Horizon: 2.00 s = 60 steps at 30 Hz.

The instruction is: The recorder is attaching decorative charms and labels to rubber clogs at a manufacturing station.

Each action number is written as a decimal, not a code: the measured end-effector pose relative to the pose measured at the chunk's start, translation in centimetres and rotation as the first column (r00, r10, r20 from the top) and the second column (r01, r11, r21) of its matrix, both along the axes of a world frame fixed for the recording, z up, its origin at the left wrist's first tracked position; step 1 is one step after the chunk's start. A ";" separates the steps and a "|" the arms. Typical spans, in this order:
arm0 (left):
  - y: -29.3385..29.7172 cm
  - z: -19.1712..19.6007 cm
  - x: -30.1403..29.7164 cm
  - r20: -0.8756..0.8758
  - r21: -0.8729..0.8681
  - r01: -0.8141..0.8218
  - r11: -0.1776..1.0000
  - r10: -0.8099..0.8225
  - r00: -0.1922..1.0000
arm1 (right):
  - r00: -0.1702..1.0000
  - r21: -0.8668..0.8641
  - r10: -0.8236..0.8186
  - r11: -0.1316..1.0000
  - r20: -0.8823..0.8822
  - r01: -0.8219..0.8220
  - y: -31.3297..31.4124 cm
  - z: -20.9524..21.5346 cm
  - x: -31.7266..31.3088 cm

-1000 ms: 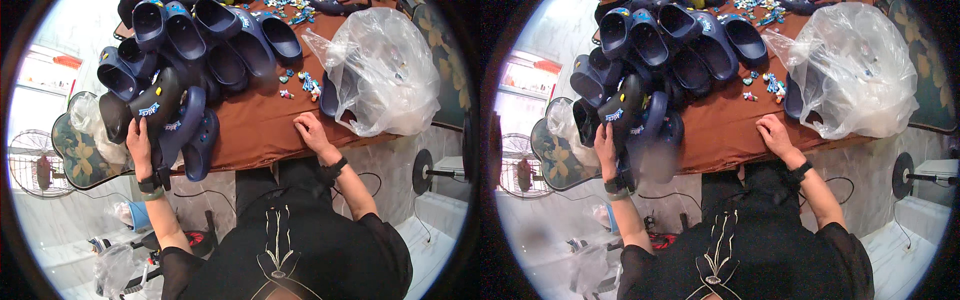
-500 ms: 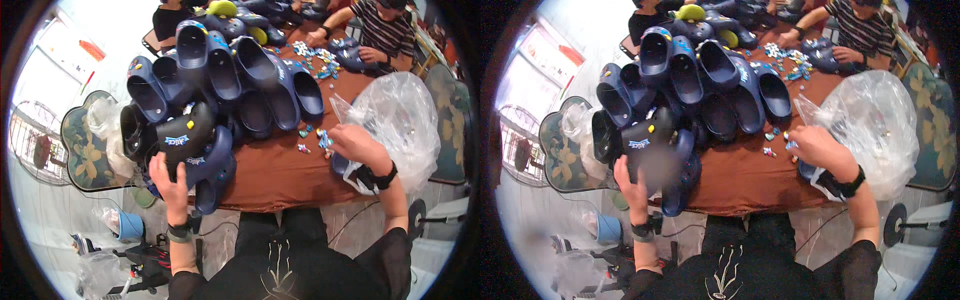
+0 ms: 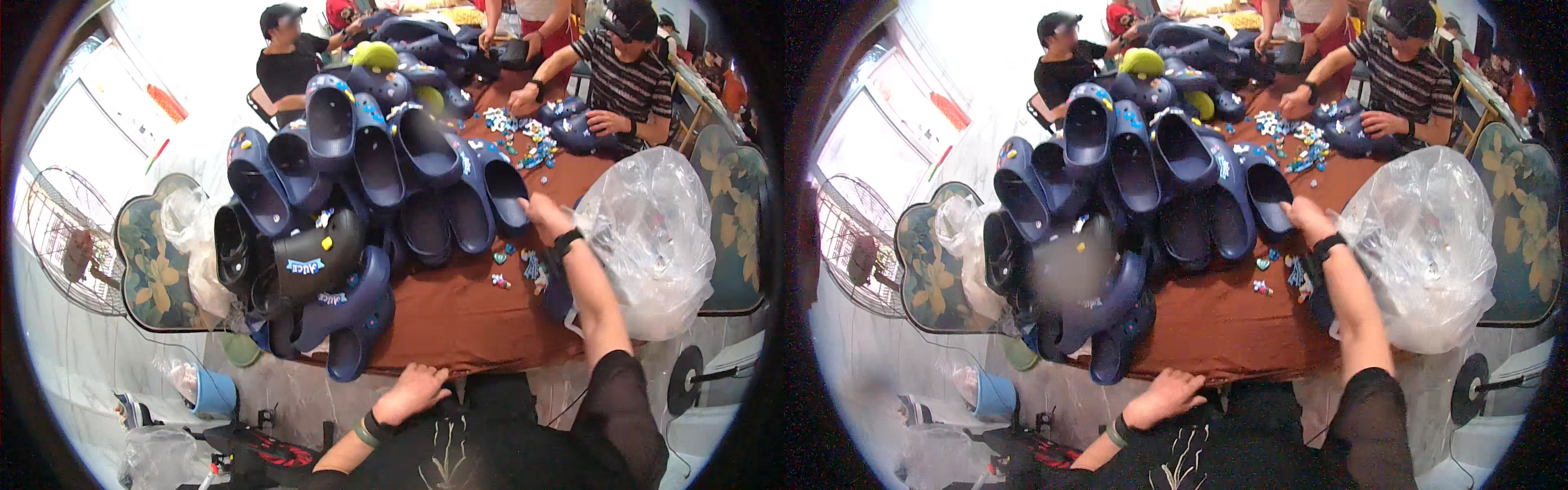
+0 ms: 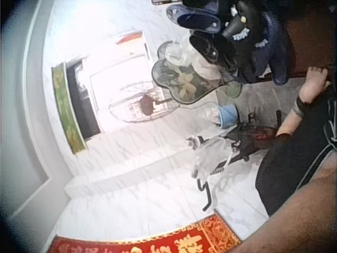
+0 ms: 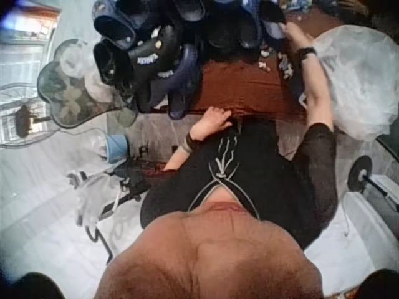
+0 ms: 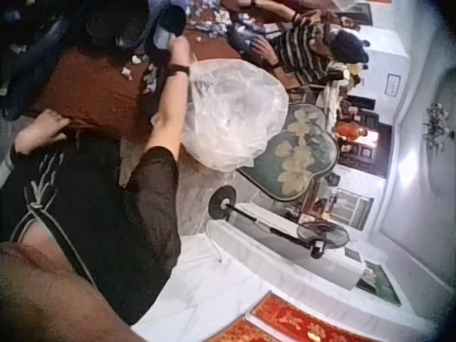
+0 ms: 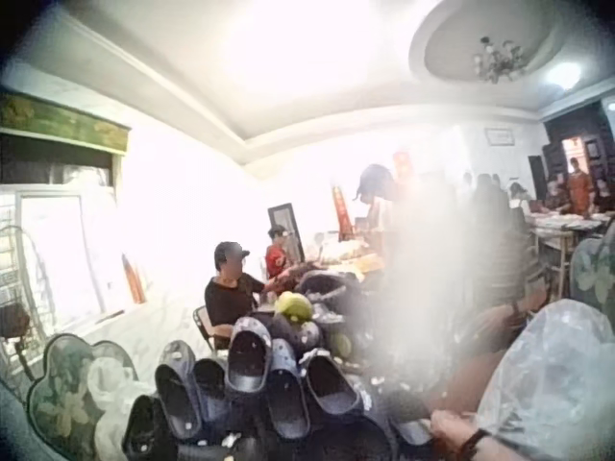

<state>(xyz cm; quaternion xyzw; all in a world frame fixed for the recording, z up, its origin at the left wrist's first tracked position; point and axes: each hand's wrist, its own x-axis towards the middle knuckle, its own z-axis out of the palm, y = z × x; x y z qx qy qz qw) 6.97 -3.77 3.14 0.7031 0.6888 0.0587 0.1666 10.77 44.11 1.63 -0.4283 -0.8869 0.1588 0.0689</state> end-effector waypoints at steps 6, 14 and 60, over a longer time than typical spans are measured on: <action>-1.1 -0.4 0.3 -0.011 -0.138 -0.005 0.990 0.004 1.000 | 0.814 -0.681 -0.506 0.704 -0.283 0.201 -0.3 -5.4 -1.2; 0.4 0.0 -0.2 0.002 -0.163 -0.044 0.986 0.045 0.999 | 0.300 -0.899 -0.862 0.324 -0.409 -0.295 -3.1 0.7 1.0; 12.8 1.9 0.0 0.979 -0.009 -0.513 0.859 0.112 0.170 | 0.601 -0.691 -0.374 0.546 -0.707 -0.474 -24.9 2.0 11.1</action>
